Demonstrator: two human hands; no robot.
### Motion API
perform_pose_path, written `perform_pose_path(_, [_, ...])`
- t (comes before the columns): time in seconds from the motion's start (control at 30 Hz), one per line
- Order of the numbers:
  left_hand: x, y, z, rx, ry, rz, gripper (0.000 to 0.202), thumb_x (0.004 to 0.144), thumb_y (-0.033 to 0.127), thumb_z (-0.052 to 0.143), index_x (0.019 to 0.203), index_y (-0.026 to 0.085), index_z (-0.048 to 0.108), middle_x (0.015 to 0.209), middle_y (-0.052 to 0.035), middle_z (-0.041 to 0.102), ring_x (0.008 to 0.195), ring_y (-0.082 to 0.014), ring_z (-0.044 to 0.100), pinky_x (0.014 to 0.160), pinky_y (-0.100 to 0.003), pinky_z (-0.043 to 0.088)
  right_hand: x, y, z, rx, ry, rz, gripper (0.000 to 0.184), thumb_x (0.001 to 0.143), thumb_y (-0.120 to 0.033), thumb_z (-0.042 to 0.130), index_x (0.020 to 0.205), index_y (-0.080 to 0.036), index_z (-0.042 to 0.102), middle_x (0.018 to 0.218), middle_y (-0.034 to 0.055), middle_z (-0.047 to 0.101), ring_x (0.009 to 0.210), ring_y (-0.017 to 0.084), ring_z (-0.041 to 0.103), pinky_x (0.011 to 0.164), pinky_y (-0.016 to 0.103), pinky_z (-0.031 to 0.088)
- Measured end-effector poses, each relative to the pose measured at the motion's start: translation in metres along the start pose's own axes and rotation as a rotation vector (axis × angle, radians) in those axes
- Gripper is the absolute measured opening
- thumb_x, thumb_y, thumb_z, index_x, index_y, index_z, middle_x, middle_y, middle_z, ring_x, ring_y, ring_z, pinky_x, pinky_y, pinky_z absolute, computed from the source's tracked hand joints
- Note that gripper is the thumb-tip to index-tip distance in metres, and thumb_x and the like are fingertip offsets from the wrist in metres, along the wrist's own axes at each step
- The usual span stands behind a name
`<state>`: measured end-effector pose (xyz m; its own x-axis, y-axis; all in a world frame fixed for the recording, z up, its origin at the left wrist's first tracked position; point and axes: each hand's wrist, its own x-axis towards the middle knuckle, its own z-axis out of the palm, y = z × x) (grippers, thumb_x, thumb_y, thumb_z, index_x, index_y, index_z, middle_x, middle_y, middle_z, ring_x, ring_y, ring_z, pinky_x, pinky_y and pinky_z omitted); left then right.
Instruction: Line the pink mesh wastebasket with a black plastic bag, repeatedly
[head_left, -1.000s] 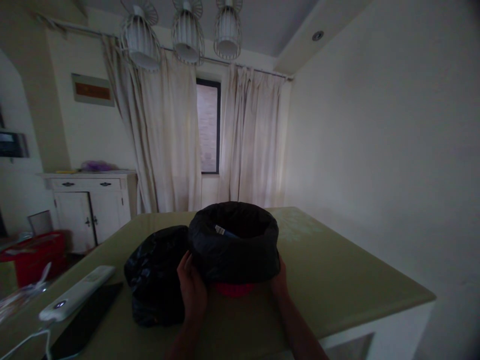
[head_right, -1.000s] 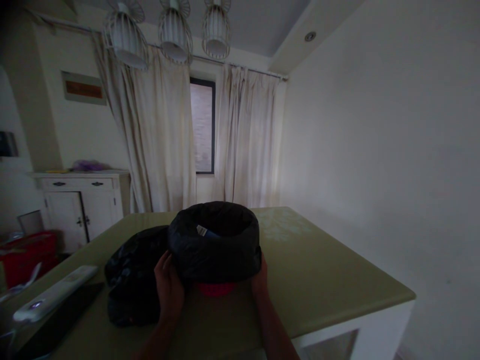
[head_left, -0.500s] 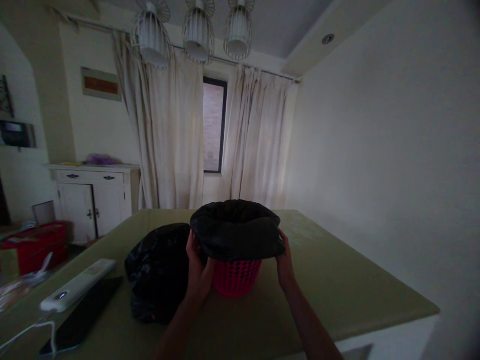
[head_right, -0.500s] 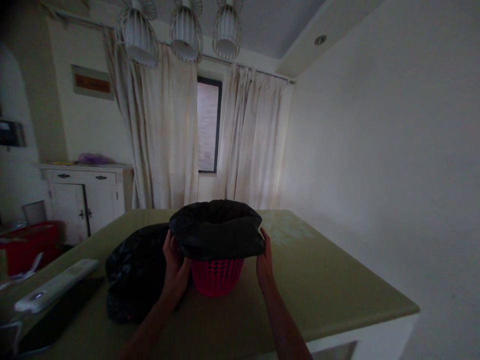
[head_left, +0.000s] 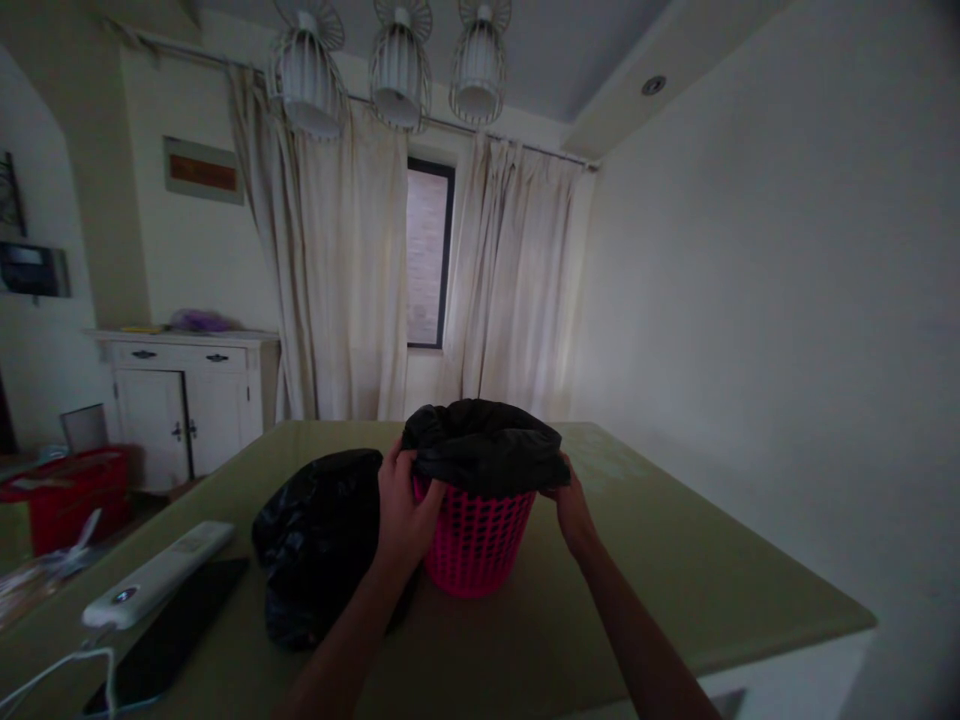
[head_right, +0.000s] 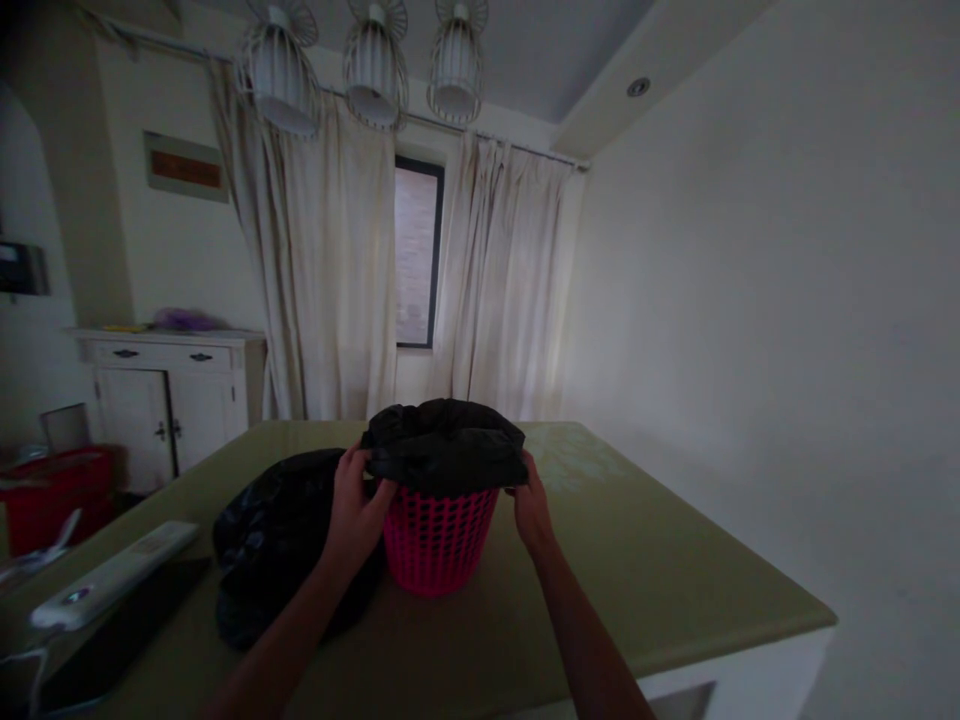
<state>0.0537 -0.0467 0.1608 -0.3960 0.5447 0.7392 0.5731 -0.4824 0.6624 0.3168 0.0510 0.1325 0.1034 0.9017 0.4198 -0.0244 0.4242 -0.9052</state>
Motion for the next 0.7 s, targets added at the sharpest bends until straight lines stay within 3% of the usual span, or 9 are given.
perform_pose_path(0.1, [0.01, -0.001, 0.002, -0.008, 0.015, -0.022, 0.025, 0.089, 0.037, 0.063, 0.108, 0.023, 0.06, 0.128, -0.0114, 0.059, 0.129, -0.0319, 0.054, 0.115, -0.055, 0.043, 0.0, -0.013, 0.001, -0.007, 0.033, 0.041, 0.062, 0.079, -0.063, 0.062, 0.131, -0.028, 0.062, 0.133, 0.0109, 0.07, 0.105, 0.029, 0.071, 0.081, 0.04, 0.058])
perform_pose_path(0.23, [0.016, 0.006, 0.004, -0.084, 0.012, -0.022, 0.056, 0.089, 0.039, 0.066, 0.14, 0.022, 0.048, 0.135, -0.0121, 0.059, 0.131, -0.029, 0.055, 0.116, -0.051, 0.042, 0.006, -0.031, 0.002, 0.104, -0.006, 0.183, 0.053, 0.077, -0.057, 0.066, 0.121, -0.029, 0.064, 0.118, 0.0074, 0.076, 0.097, 0.025, 0.073, 0.085, 0.039, 0.057])
perform_pose_path(0.4, [0.015, 0.02, 0.003, 0.03, -0.034, 0.027, 0.059, 0.085, 0.032, 0.067, 0.141, 0.021, 0.05, 0.141, -0.0143, 0.056, 0.138, -0.0342, 0.048, 0.12, -0.057, 0.036, 0.016, -0.053, -0.002, 0.071, -0.082, 0.276, 0.046, 0.078, -0.056, 0.065, 0.115, -0.029, 0.065, 0.114, 0.0055, 0.076, 0.091, 0.022, 0.072, 0.085, 0.039, 0.055])
perform_pose_path(0.6, [0.019, 0.03, 0.011, 0.118, -0.091, -0.048, 0.068, 0.081, 0.017, 0.06, 0.147, 0.023, 0.048, 0.148, -0.0137, 0.054, 0.144, -0.0374, 0.043, 0.121, -0.062, 0.031, 0.034, -0.079, 0.004, -0.138, -0.106, 0.197, 0.047, 0.066, -0.034, 0.065, 0.111, -0.025, 0.073, 0.092, 0.0025, 0.078, 0.086, 0.022, 0.068, 0.082, 0.037, 0.053])
perform_pose_path(0.7, [0.025, 0.032, 0.015, 0.143, -0.13, -0.066, 0.066, 0.08, 0.013, 0.055, 0.145, 0.021, 0.05, 0.152, -0.0149, 0.051, 0.147, -0.0373, 0.04, 0.123, -0.062, 0.03, 0.042, -0.083, 0.009, -0.202, -0.158, 0.15, 0.036, 0.066, -0.037, 0.064, 0.095, -0.021, 0.078, 0.089, 0.0039, 0.079, 0.088, 0.024, 0.068, 0.082, 0.038, 0.052])
